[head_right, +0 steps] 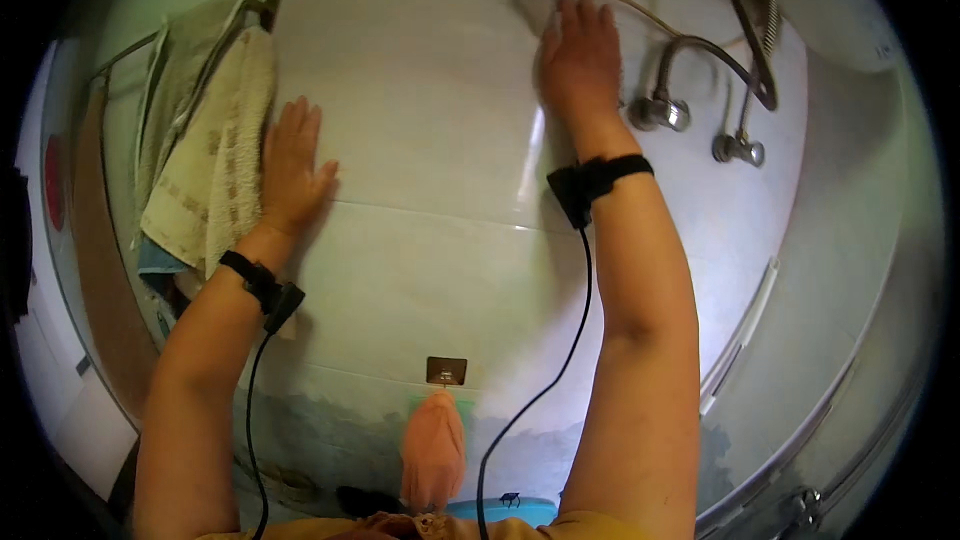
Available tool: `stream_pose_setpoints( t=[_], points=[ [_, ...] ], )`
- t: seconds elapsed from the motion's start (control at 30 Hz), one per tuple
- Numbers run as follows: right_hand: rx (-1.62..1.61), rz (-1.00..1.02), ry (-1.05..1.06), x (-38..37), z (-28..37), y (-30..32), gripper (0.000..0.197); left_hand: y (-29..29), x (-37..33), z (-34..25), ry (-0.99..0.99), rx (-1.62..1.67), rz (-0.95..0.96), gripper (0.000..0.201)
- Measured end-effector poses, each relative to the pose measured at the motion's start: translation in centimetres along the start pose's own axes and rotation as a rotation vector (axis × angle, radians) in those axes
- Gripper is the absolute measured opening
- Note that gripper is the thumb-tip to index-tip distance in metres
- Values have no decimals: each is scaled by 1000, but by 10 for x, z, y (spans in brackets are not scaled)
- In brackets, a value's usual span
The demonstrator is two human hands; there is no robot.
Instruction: The person rinses a cloth in a sink and then wipes the bathroom wall tiles and fixtures.
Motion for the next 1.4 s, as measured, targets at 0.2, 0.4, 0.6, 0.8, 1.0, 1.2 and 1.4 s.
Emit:
stream_pose_setpoints(
  t=[0.2,0.4,0.6,0.8,1.0,1.2,1.4],
  points=[
    [-164,-239,-41,-67,90,0,42,5,1,4,41,71,-2,73],
    [-279,-54,162,-148,187,-46,46,8,2,5,45,144,-22,72],
    [3,-214,181,-193,262,-27,30,12,1,3,10,201,-19,67],
    [-227,-6,596,-190,329,-39,34,15,0,4,15,230,3,69],
    [92,185,212,-243,268,-93,42,17,-2,1,2,291,-31,71],
    [71,265,97,-264,301,-110,40,13,6,0,-36,184,13,74],
    [51,139,306,-277,290,-141,39,6,-5,-12,-74,227,36,71]
  ],
)
Point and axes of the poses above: each hand's wrist, its own x-axis away from the middle knuckle, its own y-axis out of the back of the hand, z = x × y, the point moved 10 cm from there along -x, towards the middle knuckle, and after that the axes turned 8 degrees about x, right-handed, at the moved point
